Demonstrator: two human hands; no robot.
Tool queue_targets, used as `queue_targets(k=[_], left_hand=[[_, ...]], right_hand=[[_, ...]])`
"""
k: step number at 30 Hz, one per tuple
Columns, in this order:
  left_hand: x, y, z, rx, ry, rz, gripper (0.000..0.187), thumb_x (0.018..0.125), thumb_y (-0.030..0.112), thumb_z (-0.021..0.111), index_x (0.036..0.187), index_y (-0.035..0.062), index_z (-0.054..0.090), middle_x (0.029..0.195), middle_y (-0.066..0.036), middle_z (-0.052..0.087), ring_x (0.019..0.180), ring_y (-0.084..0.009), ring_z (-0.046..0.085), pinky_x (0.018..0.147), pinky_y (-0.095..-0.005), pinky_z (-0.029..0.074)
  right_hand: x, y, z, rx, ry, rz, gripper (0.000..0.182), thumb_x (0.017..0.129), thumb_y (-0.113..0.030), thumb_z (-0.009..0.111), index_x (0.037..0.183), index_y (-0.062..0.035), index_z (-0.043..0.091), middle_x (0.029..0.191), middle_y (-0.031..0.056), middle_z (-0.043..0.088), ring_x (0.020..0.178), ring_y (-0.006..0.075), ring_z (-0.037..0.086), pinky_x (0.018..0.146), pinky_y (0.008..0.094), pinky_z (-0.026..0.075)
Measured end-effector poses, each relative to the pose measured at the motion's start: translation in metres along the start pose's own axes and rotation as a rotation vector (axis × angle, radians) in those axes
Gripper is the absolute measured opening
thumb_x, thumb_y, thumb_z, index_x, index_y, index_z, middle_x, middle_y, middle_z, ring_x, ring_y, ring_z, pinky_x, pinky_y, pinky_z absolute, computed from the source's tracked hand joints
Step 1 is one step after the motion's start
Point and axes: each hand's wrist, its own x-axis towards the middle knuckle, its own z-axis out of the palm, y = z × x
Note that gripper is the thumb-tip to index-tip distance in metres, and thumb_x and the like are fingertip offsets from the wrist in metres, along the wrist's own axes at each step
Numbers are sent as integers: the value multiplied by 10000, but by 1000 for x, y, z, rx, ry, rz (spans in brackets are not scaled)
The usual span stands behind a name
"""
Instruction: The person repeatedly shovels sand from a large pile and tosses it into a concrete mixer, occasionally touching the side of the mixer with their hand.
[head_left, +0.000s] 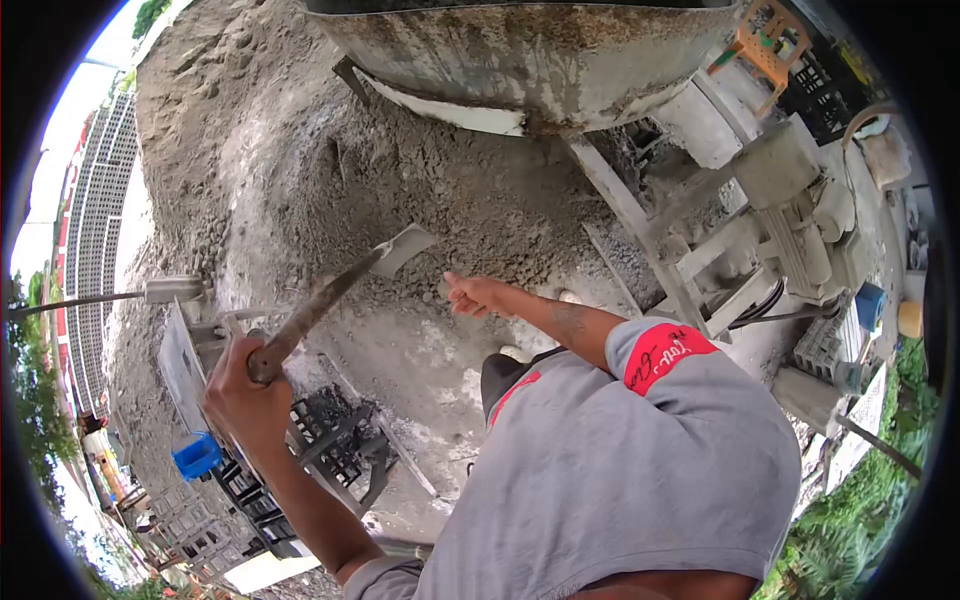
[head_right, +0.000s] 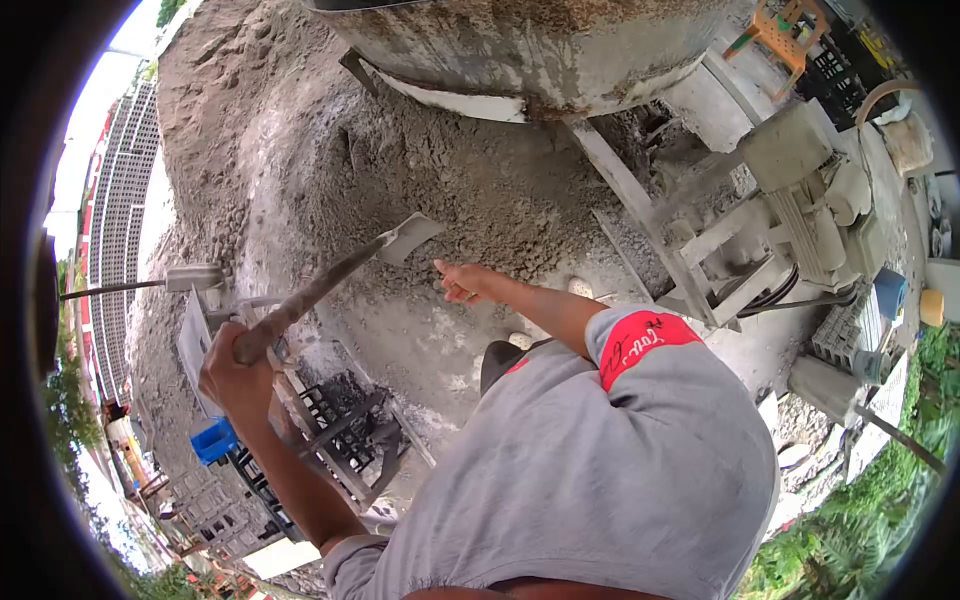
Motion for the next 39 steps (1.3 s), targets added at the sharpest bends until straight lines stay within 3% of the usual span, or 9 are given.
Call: queue_targets(k=[6, 10, 15, 22, 23, 24, 25, 26, 39], left_hand=[[-167, -8, -49, -361, 241, -647, 164, 631, -31, 637, 703, 22, 499, 585, -4, 450, 561, -90, 406, 529, -240, 340], [-342, 21, 49, -1012, 217, -1460, 127, 648, -38, 614, 739, 9, 540, 570, -33, 486, 461, -116, 461, 427, -231, 383], [-530, 153, 135, -911, 421, -2317, 67, 629, -47, 547, 690, -21, 541, 507, -45, 449, 415, -135, 431, 415, -251, 398], [-502, 229, 276, -1153, 452, -2428, 84, 627, -13, 451, 695, -35, 494, 502, -61, 446, 385, -157, 422, 384, -256, 380], [-469, 245, 330, -1163, 394, -2592, 54, 654, -22, 463, 705, -21, 481, 510, -65, 441, 391, -165, 437, 387, -259, 387], [-419, 261, 366, -1192, 377, -2377, 62, 660, -47, 484, 706, -7, 472, 521, -60, 441, 400, -164, 448, 389, -260, 388], [-390, 277, 390, -1291, 442, -2327, 52, 696, -24, 490, 725, 18, 481, 531, -49, 454, 419, -139, 451, 396, -261, 399], [-380, 289, 398, -1312, 433, -2331, 50, 698, -23, 486, 733, 13, 482, 525, -46, 451, 421, -139, 452, 397, -262, 403], [-453, 339, 283, -1233, 534, -2654, 121, 642, -37, 472, 758, -6, 465, 535, -52, 428, 399, -150, 434, 373, -276, 400]], right_hand=[[38, 13, 91, 799, -350, 210, 885, 696, -717, 488, 1236, -36, 327, 987, 177, 524, 844, 273, 571, 741, 448, 466], [100, 128, 53, 965, 283, 295, 385, 736, -347, 689, 891, -44, 510, 649, 82, 501, 529, 219, 548, 483, 327, 484], [57, 280, -7, 655, 442, 435, 170, 784, -100, 605, 691, -54, 470, 560, 59, 453, 433, 182, 473, 374, 314, 414], [122, 258, -131, 466, 590, 520, 141, 761, -81, 611, 746, -18, 487, 557, 69, 448, 448, 187, 480, 387, 318, 415], [173, 248, -198, 406, 564, 473, 131, 786, -102, 597, 764, -18, 500, 557, 66, 445, 448, 172, 465, 394, 315, 414], [186, 228, -234, 349, 396, 18, 118, 810, -101, 574, 764, -18, 504, 566, 57, 457, 444, 152, 459, 395, 296, 415], [193, 123, -220, 142, 712, 353, 114, 823, -104, 557, 765, -17, 513, 581, 48, 471, 444, 136, 456, 395, 279, 413], [202, 125, -237, 118, 682, 320, 115, 822, -101, 557, 759, -14, 518, 583, 45, 476, 446, 135, 461, 394, 275, 413], [118, 212, -204, 173, 634, 428, 91, 728, -48, 588, 688, -33, 507, 533, 60, 463, 409, 173, 462, 379, 322, 402]])
